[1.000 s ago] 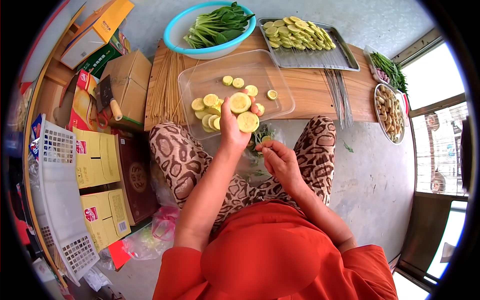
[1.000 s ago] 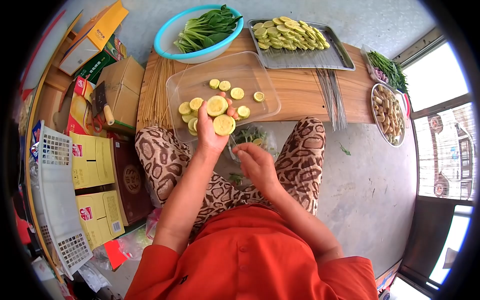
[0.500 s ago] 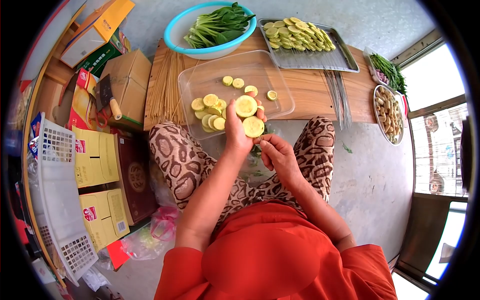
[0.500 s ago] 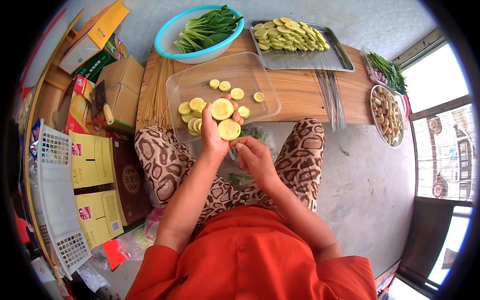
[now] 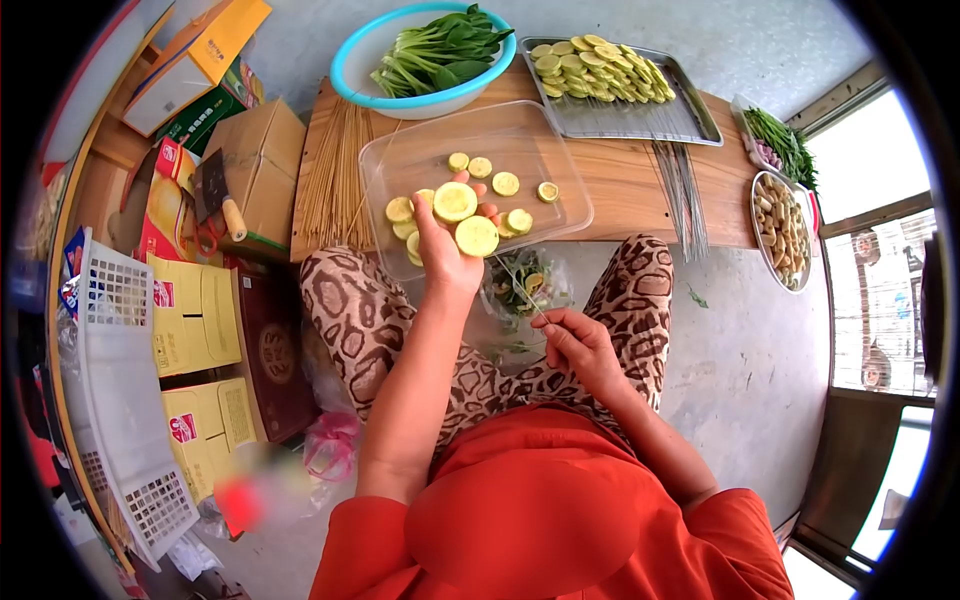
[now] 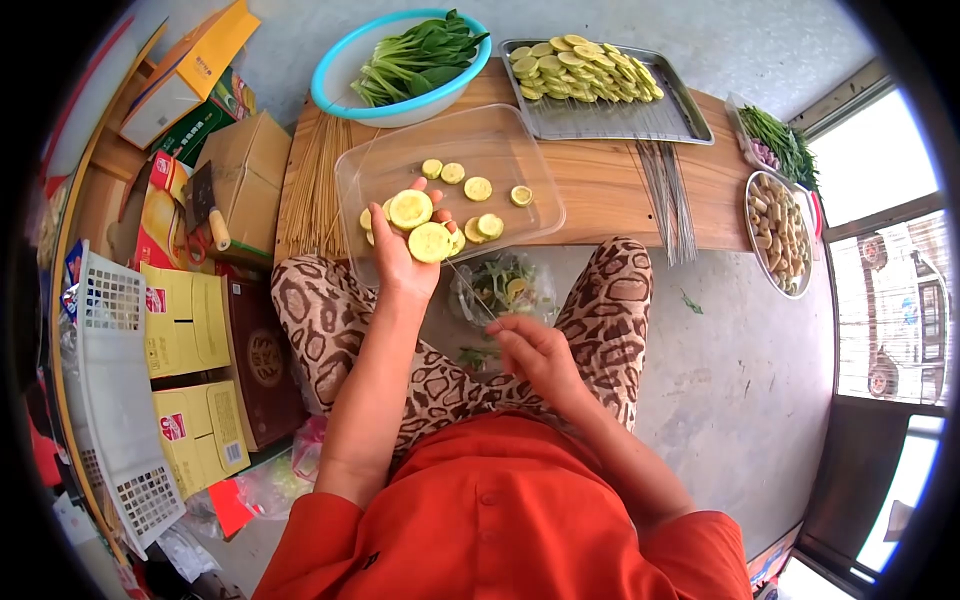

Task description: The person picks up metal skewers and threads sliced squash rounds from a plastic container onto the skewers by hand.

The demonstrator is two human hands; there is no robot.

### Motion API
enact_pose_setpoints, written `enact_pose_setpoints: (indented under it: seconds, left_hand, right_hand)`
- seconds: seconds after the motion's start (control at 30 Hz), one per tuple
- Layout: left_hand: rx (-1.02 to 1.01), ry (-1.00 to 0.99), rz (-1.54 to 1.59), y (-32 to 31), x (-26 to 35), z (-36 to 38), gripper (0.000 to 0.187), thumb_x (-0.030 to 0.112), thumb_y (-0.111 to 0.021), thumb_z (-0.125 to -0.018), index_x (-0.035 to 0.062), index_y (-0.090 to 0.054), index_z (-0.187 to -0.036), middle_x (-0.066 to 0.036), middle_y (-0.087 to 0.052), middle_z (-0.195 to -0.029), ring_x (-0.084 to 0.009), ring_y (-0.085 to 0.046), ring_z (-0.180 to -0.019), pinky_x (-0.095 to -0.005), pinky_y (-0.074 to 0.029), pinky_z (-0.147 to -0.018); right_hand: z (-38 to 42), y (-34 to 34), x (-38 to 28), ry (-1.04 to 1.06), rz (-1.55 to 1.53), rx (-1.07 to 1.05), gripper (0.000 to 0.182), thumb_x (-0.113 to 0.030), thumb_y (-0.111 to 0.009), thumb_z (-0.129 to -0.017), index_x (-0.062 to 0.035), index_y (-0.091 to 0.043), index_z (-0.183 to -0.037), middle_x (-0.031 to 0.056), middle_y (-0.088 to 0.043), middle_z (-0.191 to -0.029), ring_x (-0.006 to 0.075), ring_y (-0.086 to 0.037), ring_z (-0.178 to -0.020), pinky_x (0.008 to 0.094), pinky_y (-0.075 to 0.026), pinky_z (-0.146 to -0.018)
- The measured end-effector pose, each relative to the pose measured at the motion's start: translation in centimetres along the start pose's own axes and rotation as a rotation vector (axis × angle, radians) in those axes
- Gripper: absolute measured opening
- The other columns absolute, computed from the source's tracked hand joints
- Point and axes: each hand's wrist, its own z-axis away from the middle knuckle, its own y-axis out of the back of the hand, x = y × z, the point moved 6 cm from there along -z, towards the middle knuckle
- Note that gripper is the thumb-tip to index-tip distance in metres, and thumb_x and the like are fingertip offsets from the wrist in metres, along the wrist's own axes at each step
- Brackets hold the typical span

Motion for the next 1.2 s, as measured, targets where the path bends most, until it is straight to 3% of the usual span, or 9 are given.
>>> enact_pose_setpoints:
  seconds: [0.23,0.27,0.63,0.83,1.2]
  left_hand:
    - [0.179,0.000,-0.176,1.9,-1.1,-0.1,0.066,0.058,-0.027,-0.094,0.0052,-0.041,-0.132,-0.011,-0.053,-0.117,-0.0261,-0.055,-0.095,-0.0403,-0.046,-0.084]
    - [0.115,0.020,-0.157,2.4,-1.5,-0.3,0.065,0.057,-0.029,-0.094,0.0057,-0.038,-0.134,-0.010,-0.050,-0.120,-0.0249,-0.053,-0.100,-0.0411,-0.045,-0.086]
    - [0.113,0.148,-0.247,1.3,-3.0,0.5,0.058,0.049,-0.028,-0.098,0.0047,-0.039,-0.134,-0.009,-0.051,-0.116,-0.0189,-0.053,-0.094,-0.0351,-0.046,-0.083]
    - [0.102,0.167,-0.218,1.2,-3.5,0.1,0.059,0.051,-0.032,-0.096,0.0029,-0.043,-0.128,-0.008,-0.053,-0.110,-0.0182,-0.055,-0.087,-0.0337,-0.047,-0.079]
    - [0.143,0.187,-0.172,0.5,-3.7,0.1,0.052,0.047,-0.034,-0.097,0.0017,-0.048,-0.119,-0.009,-0.056,-0.105,-0.0183,-0.056,-0.082,-0.0335,-0.047,-0.076]
  right_hand:
    - [-1.4,1.4,-0.5,-0.075,-0.221,0.086,0.018,-0.016,-0.048,-0.096,-0.0050,-0.061,-0.103,-0.0016,-0.049,-0.056,0.0055,-0.041,-0.046,0.0180,-0.033,-0.043]
    - [-1.8,2.0,-0.5,-0.024,-0.251,0.102,0.018,-0.016,-0.049,-0.095,-0.0059,-0.062,-0.101,-0.0007,-0.049,-0.056,0.0061,-0.041,-0.045,0.0196,-0.032,-0.042]
    - [-8.2,14.1,-5.3,0.126,-0.130,0.317,0.022,-0.017,-0.046,-0.096,-0.0010,-0.059,-0.105,-0.0004,-0.048,-0.057,0.0069,-0.039,-0.044,0.0195,-0.032,-0.042]
    - [-14.1,21.4,-9.7,0.235,-0.027,0.371,0.020,-0.015,-0.050,-0.093,0.0015,-0.059,-0.100,0.0007,-0.052,-0.059,0.0067,-0.044,-0.048,0.0196,-0.033,-0.045]
    - [-29.4,30.2,-13.3,0.126,-0.049,0.536,0.013,-0.010,-0.054,-0.086,0.0015,-0.060,-0.088,0.0063,-0.053,-0.058,0.0119,-0.042,-0.039,0.0253,-0.030,-0.035]
